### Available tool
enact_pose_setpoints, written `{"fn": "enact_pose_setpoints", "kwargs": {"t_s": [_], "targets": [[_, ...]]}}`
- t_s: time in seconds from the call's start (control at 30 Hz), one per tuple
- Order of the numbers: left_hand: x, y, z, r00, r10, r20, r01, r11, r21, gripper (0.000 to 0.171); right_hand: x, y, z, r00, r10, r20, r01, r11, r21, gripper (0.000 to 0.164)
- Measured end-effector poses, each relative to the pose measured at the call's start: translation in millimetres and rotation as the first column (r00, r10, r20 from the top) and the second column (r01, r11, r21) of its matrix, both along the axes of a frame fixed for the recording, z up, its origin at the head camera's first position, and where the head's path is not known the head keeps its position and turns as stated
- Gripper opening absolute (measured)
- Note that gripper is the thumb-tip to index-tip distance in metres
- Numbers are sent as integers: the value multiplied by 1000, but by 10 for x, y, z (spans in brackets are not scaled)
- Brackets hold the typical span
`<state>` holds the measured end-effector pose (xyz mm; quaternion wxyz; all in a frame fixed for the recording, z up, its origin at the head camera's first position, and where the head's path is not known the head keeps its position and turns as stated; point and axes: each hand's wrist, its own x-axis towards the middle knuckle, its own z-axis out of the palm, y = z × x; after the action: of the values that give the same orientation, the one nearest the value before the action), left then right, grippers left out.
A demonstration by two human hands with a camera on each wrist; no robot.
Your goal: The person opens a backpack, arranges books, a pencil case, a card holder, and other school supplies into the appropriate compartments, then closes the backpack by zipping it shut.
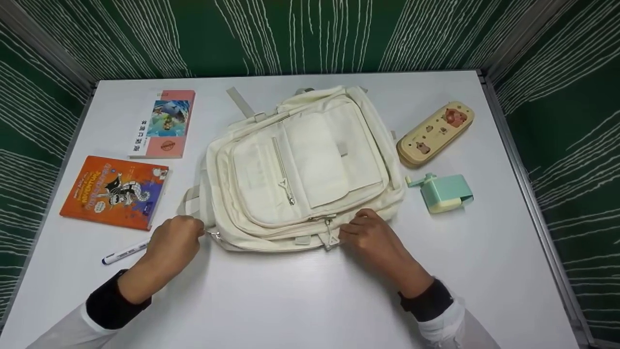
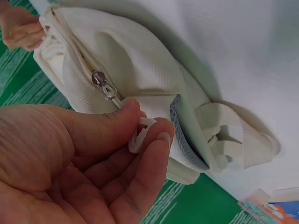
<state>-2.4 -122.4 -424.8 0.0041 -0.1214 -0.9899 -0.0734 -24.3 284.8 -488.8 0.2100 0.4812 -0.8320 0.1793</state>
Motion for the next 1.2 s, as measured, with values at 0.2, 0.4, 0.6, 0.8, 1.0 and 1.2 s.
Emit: {"fn": "enact_pose_setpoints", "kwargs": {"t_s": [0.2,0.4,0.6,0.8,1.0,1.2], "targets": [[49,-17,28,1000,-2,11,2,1000,28,13,3,-12,-1,1000,-9,10,9,1000,-23,32],[141,-6,40,999,-12,53,9,998,66,15,151,-286,193,989,-132,73,131,991,10,29],[160,16,33,999,-18,39,16,998,62,16,291,-941,273,987,-130,95,130,991,6,22],[179,25,17,999,-33,37,30,995,90,18,363,-1533,173,986,-155,58,153,988,34,30],[188,31,-17,998,-54,42,50,993,104,19,430,-1914,96,959,-282,-18,282,955,93,45],[181,38,-38,997,-75,15,73,991,115,23,404,-2098,-25,932,-325,-163,346,930,121,12]]}}
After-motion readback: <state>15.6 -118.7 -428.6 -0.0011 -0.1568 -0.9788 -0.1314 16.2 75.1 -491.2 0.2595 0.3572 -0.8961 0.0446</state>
